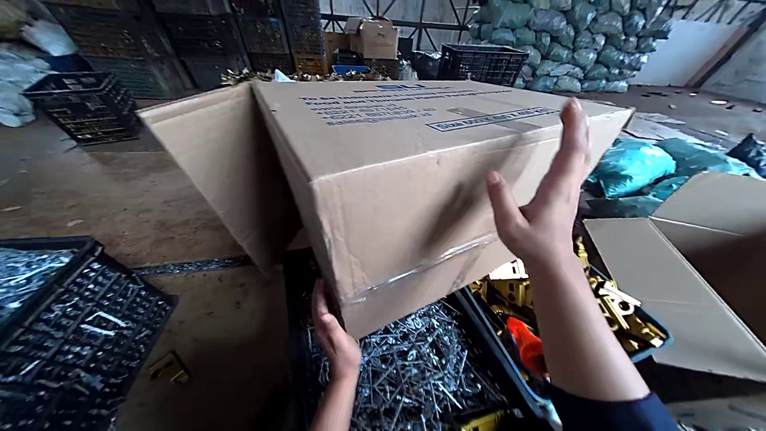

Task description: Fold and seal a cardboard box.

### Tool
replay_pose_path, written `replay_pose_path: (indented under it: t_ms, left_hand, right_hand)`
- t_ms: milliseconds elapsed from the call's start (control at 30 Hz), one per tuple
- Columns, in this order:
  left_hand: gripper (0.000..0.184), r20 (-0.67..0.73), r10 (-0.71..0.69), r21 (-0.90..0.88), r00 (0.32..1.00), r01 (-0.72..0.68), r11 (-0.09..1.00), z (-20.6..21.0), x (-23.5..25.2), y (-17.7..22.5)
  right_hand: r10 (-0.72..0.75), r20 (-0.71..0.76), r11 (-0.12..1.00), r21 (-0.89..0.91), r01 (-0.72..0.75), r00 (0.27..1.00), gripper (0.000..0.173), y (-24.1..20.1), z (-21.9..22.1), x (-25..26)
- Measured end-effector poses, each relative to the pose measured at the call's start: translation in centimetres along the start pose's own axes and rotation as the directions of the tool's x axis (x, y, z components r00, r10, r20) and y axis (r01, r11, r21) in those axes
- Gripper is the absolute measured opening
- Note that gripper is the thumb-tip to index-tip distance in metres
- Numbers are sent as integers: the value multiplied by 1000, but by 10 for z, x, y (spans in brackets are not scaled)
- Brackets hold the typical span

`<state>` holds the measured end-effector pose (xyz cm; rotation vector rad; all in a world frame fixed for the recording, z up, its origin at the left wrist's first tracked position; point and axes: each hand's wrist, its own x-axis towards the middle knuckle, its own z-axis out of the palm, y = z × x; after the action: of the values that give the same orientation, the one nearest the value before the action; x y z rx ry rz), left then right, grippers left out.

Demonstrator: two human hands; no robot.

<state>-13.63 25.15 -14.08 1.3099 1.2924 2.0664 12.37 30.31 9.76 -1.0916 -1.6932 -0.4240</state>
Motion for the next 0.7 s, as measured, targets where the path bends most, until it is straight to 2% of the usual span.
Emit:
replay_pose_path:
  t_ms: [33,67,100,167,200,267,333,400,433,467,533,567,600,633,667,700]
  left_hand:
    - [85,-23,-205,-51,978,204,978,-1,-7,3]
    - [81,-44,-413,-111,909,407,907,0,-13,9]
    - [77,-50,-591,-169,805,577,799,1,-17,17]
    - [74,-38,-810,-235,585,783,576,1,-22,27]
    - [74,-25,-868,-248,496,838,486,0,-23,30]
    - [76,31,-936,-282,351,901,329,-5,-21,29]
    - [82,90,-965,-311,245,928,207,-8,-21,20]
    - [89,157,-970,-307,185,943,130,-13,-26,10]
    - [89,176,-966,-315,190,940,127,-15,-28,13]
    - [88,189,-955,-339,227,928,154,-17,-27,28]
    - [74,191,-921,-436,340,870,231,-19,-17,83]
    - [67,214,-849,-503,483,800,328,-21,-22,91]
    - [65,342,-550,-656,762,613,441,-29,-38,72]
    - [63,332,-358,-748,873,475,464,-29,-42,78]
    - [62,246,-426,-788,871,436,435,-26,-38,124]
    - [65,180,-523,-852,833,398,340,-28,-33,175]
  right_hand:
    - [-92,31,996,-2,93,995,89,-30,5,12]
    - [-170,70,985,-19,172,983,89,-57,11,22]
    - [-223,123,973,-33,229,967,91,-83,18,29]
    - [-266,247,957,-49,286,932,96,-121,35,32]
    - [-260,289,954,-70,291,921,99,-133,43,29]
    - [-231,266,957,-111,268,936,100,-149,50,11]
    - [-192,174,970,-117,214,966,97,-165,37,-15]
    - [-149,79,985,-74,155,986,80,-180,19,-48]
    - [-139,41,989,-47,141,989,70,-187,11,-64]
    - [-137,18,990,-28,138,990,64,-194,3,-77]
    - [-154,-12,988,-29,154,988,57,-208,-13,-95]
    - [-170,-19,985,-32,170,985,53,-215,-20,-100]
    - [-191,-20,981,-31,190,981,49,-224,-27,-102]
    - [-216,-16,976,-21,215,976,45,-233,-34,-101]
    - [-243,-6,970,-6,243,970,42,-242,-41,-99]
    - [-274,-6,962,10,274,962,39,-252,-47,-95]
